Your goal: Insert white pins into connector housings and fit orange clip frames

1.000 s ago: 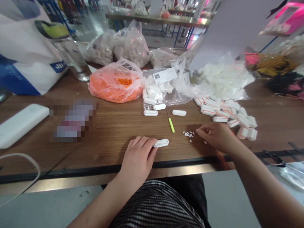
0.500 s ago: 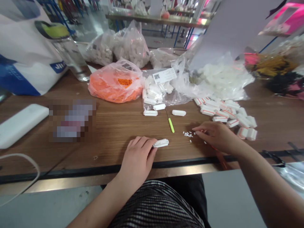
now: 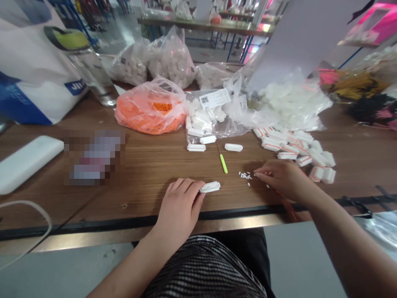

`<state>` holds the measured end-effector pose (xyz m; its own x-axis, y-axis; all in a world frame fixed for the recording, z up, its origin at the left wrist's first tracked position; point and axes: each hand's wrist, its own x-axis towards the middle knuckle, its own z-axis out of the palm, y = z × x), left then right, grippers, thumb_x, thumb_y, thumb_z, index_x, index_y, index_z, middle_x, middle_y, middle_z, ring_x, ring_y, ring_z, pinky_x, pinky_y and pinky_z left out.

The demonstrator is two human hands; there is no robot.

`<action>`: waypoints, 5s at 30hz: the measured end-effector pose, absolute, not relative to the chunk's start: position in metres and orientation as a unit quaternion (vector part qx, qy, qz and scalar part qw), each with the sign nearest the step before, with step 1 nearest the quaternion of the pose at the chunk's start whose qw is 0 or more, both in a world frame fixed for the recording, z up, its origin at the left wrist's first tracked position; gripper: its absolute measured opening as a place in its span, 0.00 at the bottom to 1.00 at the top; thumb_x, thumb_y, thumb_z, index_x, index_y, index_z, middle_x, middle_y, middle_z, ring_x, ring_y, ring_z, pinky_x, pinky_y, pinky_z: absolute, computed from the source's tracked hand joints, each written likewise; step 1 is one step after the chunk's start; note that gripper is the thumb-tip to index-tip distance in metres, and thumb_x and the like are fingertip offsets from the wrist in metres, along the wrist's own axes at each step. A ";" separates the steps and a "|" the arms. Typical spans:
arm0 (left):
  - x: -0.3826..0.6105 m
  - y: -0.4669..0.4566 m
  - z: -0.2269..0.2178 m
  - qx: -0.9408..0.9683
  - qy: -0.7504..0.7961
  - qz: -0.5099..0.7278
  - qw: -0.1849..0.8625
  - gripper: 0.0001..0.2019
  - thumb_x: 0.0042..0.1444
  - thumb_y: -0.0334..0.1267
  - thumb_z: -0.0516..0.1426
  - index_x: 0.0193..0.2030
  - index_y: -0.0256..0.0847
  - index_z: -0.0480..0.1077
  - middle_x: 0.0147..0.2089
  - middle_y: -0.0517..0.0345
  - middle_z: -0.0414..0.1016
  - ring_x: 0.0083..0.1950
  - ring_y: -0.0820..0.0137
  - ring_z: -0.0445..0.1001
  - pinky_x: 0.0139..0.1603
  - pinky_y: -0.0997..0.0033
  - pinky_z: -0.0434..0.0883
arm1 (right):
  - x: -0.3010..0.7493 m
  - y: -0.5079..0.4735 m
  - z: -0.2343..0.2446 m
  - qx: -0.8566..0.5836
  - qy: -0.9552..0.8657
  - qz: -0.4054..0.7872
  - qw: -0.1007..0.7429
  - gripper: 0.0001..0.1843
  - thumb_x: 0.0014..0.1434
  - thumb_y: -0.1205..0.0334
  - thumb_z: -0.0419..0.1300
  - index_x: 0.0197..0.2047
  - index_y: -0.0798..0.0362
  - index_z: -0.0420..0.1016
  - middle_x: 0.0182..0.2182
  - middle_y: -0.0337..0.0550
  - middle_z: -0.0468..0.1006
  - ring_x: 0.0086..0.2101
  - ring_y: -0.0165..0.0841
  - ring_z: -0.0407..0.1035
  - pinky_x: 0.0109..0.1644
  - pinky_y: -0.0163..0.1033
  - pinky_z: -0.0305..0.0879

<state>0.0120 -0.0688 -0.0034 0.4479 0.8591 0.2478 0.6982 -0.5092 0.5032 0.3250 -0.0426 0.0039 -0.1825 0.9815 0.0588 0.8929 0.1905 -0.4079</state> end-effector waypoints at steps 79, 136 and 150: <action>0.010 -0.070 -0.005 0.835 0.463 0.246 0.170 0.07 0.66 0.34 0.53 0.48 0.42 0.69 0.45 0.55 0.76 0.44 0.61 0.71 0.47 0.54 0.68 | 0.343 -0.091 0.003 -0.597 -0.789 0.015 0.142 0.13 0.63 0.57 0.54 0.34 0.48 0.79 0.32 0.43 0.83 0.33 0.42 0.76 0.41 0.50 0.63; 0.012 -0.069 -0.003 0.830 0.470 0.241 0.182 0.08 0.65 0.33 0.52 0.48 0.42 0.69 0.45 0.54 0.76 0.44 0.61 0.71 0.47 0.54 0.69 | 0.274 -0.052 0.018 -0.596 -0.773 0.043 0.211 0.12 0.62 0.60 0.55 0.34 0.50 0.80 0.33 0.43 0.82 0.36 0.39 0.75 0.43 0.46 0.65; 0.011 -0.069 -0.004 0.830 0.465 0.241 0.189 0.08 0.66 0.33 0.52 0.49 0.42 0.69 0.46 0.54 0.76 0.45 0.61 0.71 0.48 0.54 0.68 | 0.304 -0.032 0.015 -0.629 -0.749 0.180 0.100 0.11 0.56 0.58 0.58 0.30 0.50 0.81 0.27 0.39 0.81 0.29 0.34 0.74 0.35 0.39 0.67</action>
